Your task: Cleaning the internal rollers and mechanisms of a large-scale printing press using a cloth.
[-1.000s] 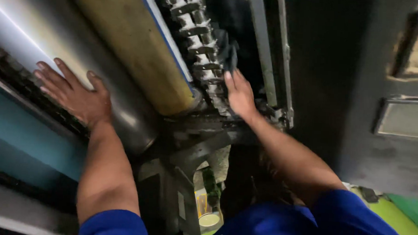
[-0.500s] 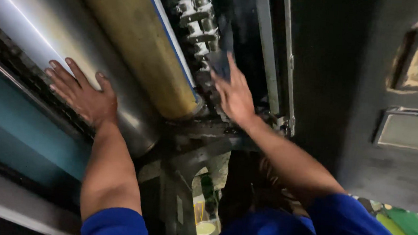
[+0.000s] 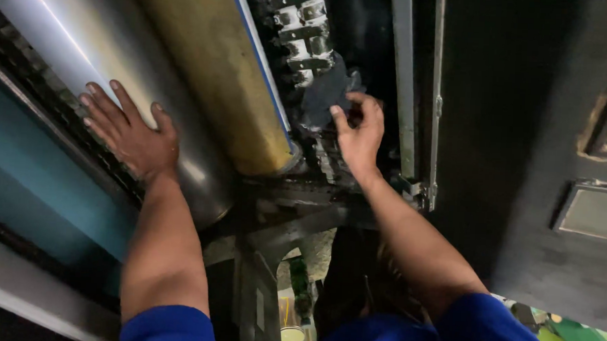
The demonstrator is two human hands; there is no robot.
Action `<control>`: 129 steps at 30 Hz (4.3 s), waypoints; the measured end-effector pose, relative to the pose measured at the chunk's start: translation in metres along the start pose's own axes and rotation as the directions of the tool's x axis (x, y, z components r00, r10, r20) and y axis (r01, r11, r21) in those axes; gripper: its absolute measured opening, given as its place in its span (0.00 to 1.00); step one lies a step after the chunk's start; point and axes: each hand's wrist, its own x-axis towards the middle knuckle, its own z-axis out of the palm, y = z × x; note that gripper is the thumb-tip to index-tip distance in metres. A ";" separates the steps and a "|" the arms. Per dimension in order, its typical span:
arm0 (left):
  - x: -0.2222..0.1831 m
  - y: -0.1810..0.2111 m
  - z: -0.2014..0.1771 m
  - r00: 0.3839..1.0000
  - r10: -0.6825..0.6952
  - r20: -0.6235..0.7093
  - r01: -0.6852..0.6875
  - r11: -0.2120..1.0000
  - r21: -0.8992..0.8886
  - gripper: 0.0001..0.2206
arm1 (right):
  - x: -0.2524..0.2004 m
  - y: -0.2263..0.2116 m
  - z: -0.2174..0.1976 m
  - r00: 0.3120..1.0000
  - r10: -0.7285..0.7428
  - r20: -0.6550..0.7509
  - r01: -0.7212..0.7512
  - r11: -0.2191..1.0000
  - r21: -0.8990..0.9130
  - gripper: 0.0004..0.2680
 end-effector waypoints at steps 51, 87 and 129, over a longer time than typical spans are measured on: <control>-0.002 -0.003 0.001 0.999 0.033 -0.030 -0.033 0.999 -0.006 0.31 | 0.114 -0.033 0.000 0.973 -0.012 0.231 -0.053 0.960 0.273 0.15; -0.009 -0.004 -0.007 0.998 0.057 -0.011 -0.057 0.998 0.005 0.30 | -0.045 -0.001 0.015 0.293 -0.476 0.829 0.908 0.410 -0.086 0.18; -0.005 -0.007 0.010 0.989 -0.065 0.132 0.047 0.990 0.135 0.28 | -0.041 0.038 -0.015 0.904 -0.343 0.253 0.387 0.910 -0.147 0.23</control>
